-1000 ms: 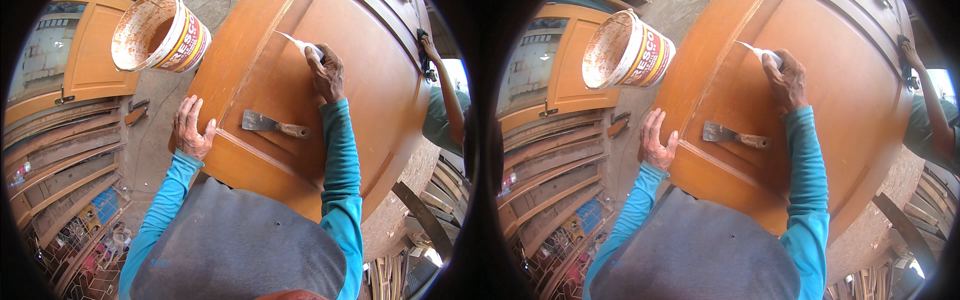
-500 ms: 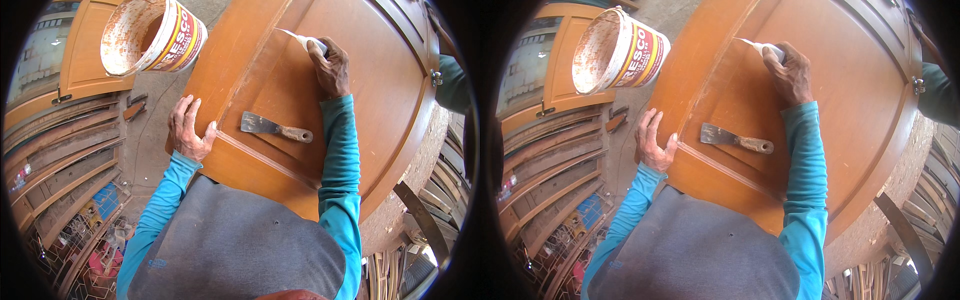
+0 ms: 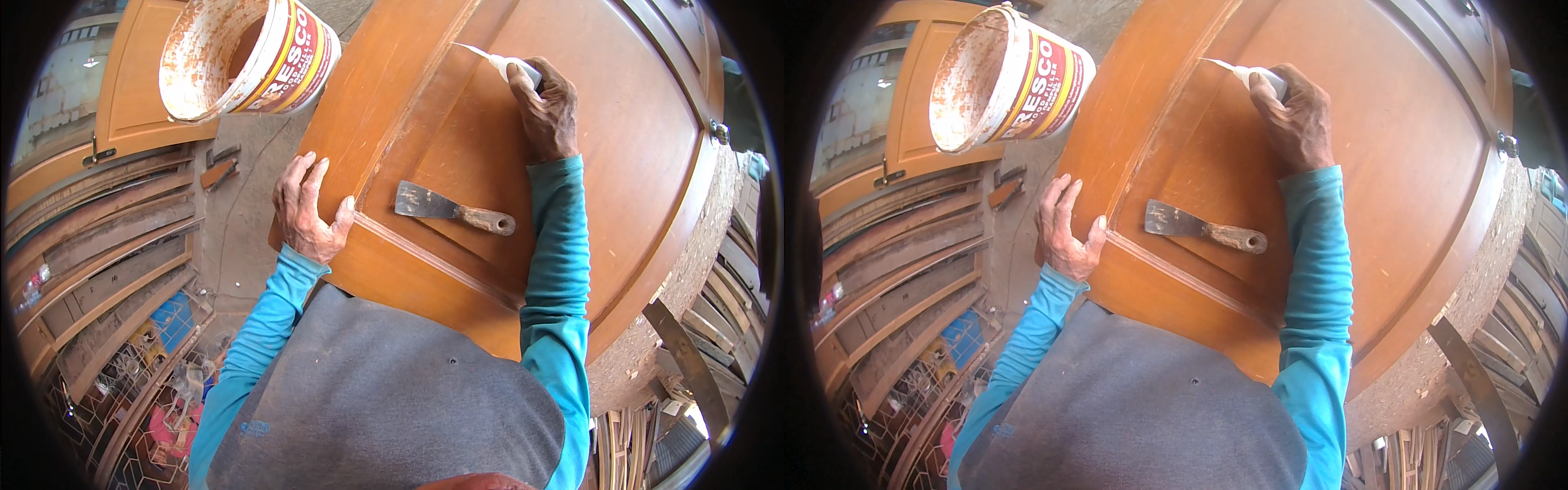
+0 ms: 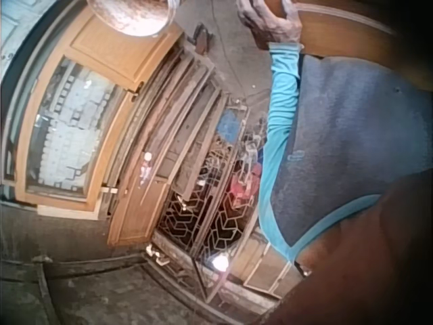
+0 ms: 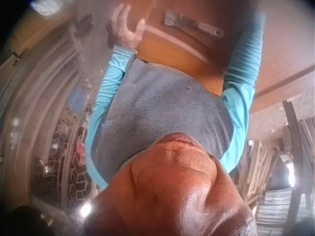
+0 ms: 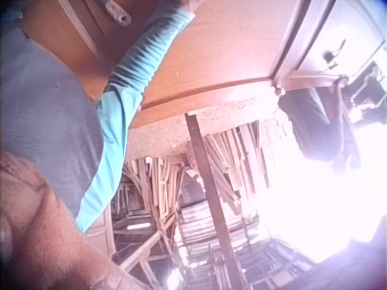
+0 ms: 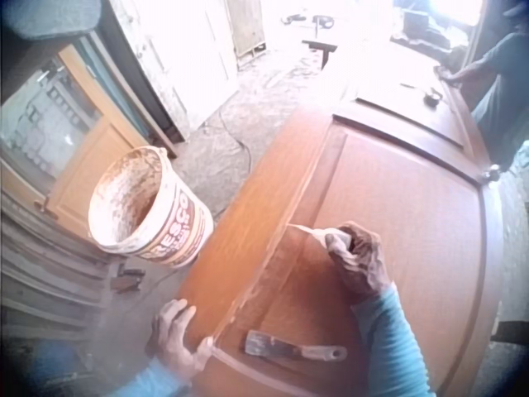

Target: The person applies wood filler from a tube onto a wooden door and smooths it into cracks using a putty knife.

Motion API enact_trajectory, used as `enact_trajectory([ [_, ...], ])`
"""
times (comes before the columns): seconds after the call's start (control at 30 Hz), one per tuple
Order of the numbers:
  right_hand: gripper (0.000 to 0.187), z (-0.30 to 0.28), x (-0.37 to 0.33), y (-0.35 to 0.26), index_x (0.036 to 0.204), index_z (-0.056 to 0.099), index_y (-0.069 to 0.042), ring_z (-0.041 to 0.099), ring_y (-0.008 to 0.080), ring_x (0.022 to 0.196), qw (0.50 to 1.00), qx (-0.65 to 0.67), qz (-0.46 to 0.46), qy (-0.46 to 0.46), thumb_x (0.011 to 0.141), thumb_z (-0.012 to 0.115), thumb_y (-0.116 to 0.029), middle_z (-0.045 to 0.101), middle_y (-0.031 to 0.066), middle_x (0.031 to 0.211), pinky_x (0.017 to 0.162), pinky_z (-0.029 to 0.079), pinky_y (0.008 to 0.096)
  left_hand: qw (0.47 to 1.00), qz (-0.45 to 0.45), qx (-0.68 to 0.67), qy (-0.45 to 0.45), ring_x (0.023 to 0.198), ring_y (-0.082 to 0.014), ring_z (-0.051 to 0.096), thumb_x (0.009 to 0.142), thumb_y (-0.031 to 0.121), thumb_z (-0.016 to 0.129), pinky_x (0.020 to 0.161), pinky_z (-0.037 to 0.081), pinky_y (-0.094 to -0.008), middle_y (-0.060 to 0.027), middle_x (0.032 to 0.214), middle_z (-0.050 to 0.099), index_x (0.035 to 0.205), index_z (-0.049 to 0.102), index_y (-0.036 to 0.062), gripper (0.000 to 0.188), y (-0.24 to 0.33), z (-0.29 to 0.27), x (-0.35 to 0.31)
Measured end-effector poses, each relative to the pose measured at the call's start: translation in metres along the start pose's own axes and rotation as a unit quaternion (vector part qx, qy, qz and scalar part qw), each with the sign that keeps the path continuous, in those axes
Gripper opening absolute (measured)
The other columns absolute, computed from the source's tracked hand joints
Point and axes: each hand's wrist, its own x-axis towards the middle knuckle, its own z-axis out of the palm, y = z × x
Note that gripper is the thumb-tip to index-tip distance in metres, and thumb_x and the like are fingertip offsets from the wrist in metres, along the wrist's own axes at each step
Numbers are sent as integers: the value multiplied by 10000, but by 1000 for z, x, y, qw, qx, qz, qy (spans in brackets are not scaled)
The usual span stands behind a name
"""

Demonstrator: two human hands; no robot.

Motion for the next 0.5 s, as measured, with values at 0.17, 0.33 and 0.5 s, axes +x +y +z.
enact_trajectory([
  [0.17,313,2,0,-1,1003,743,16,580,115,724,1000,2,-16,12,967,721,-295,623,45,749,672,494,316,1000,-3,-3,6,1448,-420,464,860,246,781,1211,357,-556,-207,1531,504,1484,564,20,698,-2,2,-1],
  [0.33,306,2,0,-2,982,743,12,564,113,708,1000,-9,-25,17,970,721,-293,611,40,737,658,484,318,1000,-4,-7,12,1442,-416,467,854,286,800,1215,341,-557,-199,1519,514,1472,578,29,704,-3,4,-1],
  [0.5,309,3,-1,-4,995,750,12,579,118,715,1000,-5,-22,18,976,718,-295,625,46,743,667,495,318,1000,-1,-3,6,1452,-429,463,865,208,775,1210,370,-553,-219,1541,500,1487,558,7,689,0,1,1],
])
